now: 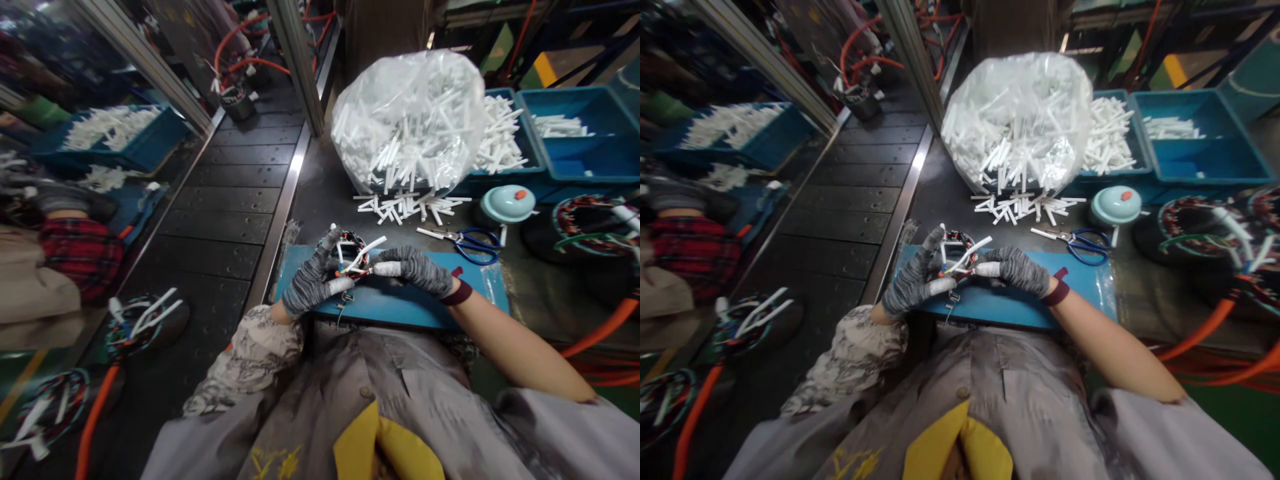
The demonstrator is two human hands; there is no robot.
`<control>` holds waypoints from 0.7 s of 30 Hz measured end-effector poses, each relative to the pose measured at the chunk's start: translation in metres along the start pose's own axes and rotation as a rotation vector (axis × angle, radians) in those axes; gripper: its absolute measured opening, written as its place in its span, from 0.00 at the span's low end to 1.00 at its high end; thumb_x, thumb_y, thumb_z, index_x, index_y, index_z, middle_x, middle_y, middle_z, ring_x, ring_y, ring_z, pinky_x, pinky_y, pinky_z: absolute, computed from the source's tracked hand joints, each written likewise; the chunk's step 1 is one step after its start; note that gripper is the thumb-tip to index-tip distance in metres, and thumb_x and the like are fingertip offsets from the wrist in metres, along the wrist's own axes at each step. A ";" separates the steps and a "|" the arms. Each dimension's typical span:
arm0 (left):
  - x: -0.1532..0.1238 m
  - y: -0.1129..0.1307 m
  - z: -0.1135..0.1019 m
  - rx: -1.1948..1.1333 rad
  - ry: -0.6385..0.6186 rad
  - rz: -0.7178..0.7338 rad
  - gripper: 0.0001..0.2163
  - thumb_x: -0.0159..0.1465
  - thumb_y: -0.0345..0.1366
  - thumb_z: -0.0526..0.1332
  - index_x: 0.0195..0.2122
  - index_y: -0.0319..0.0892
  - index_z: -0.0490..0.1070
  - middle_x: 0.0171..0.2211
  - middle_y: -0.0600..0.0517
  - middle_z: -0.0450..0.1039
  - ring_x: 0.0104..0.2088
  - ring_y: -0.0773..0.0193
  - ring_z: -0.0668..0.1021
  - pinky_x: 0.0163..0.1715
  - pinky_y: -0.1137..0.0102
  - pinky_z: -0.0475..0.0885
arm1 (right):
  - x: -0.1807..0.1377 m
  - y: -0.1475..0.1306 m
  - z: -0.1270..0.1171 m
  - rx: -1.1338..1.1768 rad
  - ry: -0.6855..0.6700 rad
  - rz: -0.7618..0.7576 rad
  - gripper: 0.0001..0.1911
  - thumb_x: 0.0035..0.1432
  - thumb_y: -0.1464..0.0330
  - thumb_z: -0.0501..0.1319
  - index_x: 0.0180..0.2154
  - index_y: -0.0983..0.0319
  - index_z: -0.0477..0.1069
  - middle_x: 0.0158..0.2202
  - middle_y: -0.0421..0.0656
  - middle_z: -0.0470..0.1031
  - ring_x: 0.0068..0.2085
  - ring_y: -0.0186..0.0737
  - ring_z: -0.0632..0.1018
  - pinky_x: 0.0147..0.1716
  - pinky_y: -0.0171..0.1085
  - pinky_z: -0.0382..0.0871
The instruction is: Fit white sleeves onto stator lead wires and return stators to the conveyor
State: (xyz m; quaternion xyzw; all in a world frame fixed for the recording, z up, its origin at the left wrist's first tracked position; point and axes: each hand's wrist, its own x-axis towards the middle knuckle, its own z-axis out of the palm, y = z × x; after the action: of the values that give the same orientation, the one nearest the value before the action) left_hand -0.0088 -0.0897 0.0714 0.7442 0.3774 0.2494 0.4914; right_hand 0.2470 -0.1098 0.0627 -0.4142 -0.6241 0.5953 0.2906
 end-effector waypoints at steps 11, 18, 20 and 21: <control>0.003 0.002 0.000 0.096 0.029 0.120 0.42 0.67 0.47 0.66 0.76 0.50 0.42 0.54 0.45 0.80 0.48 0.50 0.84 0.49 0.54 0.82 | -0.011 -0.002 0.030 -0.347 0.362 -0.115 0.15 0.64 0.56 0.62 0.45 0.56 0.81 0.37 0.45 0.83 0.39 0.45 0.80 0.43 0.43 0.71; 0.003 0.000 0.001 0.216 0.032 0.112 0.39 0.66 0.43 0.64 0.75 0.47 0.49 0.51 0.46 0.81 0.51 0.50 0.82 0.57 0.54 0.78 | 0.005 0.019 0.040 0.566 0.020 0.264 0.26 0.55 0.43 0.65 0.28 0.60 0.71 0.13 0.29 0.56 0.16 0.28 0.54 0.17 0.33 0.49; 0.002 0.000 0.002 0.202 0.017 0.050 0.38 0.65 0.45 0.64 0.74 0.45 0.52 0.47 0.45 0.82 0.48 0.49 0.83 0.54 0.54 0.79 | 0.003 0.025 0.046 0.658 0.016 0.280 0.28 0.53 0.40 0.64 0.26 0.58 0.67 0.13 0.28 0.53 0.16 0.28 0.52 0.16 0.33 0.50; 0.001 0.000 0.002 0.186 0.007 0.016 0.38 0.65 0.45 0.64 0.74 0.44 0.53 0.46 0.45 0.82 0.47 0.49 0.83 0.53 0.54 0.79 | 0.000 0.025 0.048 0.637 0.020 0.270 0.29 0.54 0.39 0.63 0.24 0.58 0.66 0.13 0.29 0.54 0.16 0.29 0.54 0.17 0.33 0.53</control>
State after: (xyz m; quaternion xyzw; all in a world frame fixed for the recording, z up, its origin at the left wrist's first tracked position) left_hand -0.0068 -0.0899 0.0710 0.7888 0.3948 0.2195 0.4169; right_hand 0.2105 -0.1352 0.0319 -0.3873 -0.3434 0.7894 0.3298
